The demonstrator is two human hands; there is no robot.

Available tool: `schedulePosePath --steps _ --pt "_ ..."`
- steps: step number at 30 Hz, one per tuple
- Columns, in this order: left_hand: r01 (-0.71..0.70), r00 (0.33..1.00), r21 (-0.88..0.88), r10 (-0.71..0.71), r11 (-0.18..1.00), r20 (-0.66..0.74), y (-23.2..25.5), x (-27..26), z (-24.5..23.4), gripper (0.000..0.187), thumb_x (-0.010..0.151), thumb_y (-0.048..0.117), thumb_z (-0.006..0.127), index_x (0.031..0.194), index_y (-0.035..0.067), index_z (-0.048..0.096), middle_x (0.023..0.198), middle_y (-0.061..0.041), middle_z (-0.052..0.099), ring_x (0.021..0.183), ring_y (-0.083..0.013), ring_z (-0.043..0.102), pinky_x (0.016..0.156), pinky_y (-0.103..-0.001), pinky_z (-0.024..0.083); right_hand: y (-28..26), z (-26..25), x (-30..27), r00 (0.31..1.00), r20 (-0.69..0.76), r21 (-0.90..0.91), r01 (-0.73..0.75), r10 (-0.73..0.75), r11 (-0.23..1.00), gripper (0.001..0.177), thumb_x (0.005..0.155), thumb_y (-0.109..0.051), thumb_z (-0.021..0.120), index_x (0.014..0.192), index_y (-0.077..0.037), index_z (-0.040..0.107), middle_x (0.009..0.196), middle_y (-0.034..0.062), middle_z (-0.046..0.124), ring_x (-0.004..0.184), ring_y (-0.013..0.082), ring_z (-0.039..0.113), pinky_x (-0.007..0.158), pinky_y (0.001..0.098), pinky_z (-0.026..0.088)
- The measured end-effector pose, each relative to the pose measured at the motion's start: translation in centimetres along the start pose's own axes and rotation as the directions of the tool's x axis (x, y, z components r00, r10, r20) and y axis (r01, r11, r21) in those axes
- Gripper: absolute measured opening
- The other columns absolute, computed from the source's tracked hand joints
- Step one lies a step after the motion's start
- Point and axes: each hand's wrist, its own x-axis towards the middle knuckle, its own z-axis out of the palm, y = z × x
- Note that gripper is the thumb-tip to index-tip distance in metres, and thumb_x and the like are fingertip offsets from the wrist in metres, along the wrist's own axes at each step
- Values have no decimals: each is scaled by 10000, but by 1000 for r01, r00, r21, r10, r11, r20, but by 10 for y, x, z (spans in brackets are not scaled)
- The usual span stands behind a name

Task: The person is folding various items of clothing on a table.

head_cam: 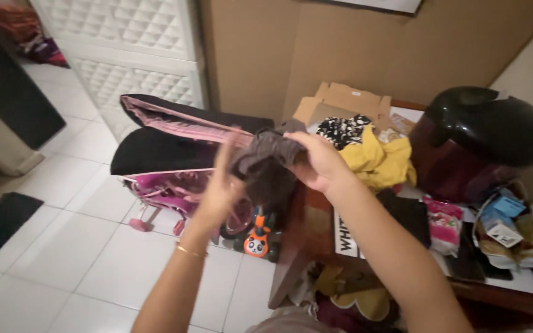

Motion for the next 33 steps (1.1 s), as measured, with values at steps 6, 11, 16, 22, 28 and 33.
schedulePosePath --steps 6,11,16,22,28,33 --pt "-39 997 13 38 999 71 28 -10 -5 388 967 154 713 1302 1 588 1195 -103 708 1088 -131 651 952 -287 523 -20 33 -26 957 -232 -608 -281 172 743 668 1052 -570 418 1097 31 706 952 242 736 858 414 733 767 537 618" --pt "113 992 -5 -112 994 61 17 -12 -25 266 988 206 703 1149 -3 670 964 -24 692 880 -71 601 788 -245 505 -44 68 -73 838 498 -831 535 -223 154 558 1024 -460 611 1295 18 514 1157 112 672 1071 224 667 935 345 527" --pt "94 986 -46 -87 995 144 2 -10 -21 266 1003 232 709 1102 -14 684 916 0 649 842 -59 557 741 -244 478 -20 72 -81 821 570 -687 487 -15 539 519 998 -261 657 1421 -17 478 1314 87 612 1229 165 577 1067 335 470" --pt "-202 979 421 194 884 61 41 -31 4 509 908 192 755 1352 44 556 1127 -106 572 986 -186 567 856 -348 507 9 52 -71 964 123 -370 265 -235 891 306 1052 -157 576 1312 2 546 1226 121 656 1116 192 655 994 357 538" --pt "-101 973 97 78 990 217 43 -32 4 692 799 154 703 1417 69 403 1215 -126 566 963 -216 567 779 -345 488 -13 42 -82 975 135 -247 206 -177 947 313 1044 -91 560 1345 -43 490 1187 90 651 1068 172 666 964 351 543" --pt "-45 913 185 -35 982 407 31 -1 -54 358 875 49 608 1230 51 567 1011 -170 656 856 -199 629 738 -324 533 -83 9 -111 925 344 -896 374 -160 238 286 1011 -102 637 1296 -112 632 1074 24 644 963 113 599 849 289 508"
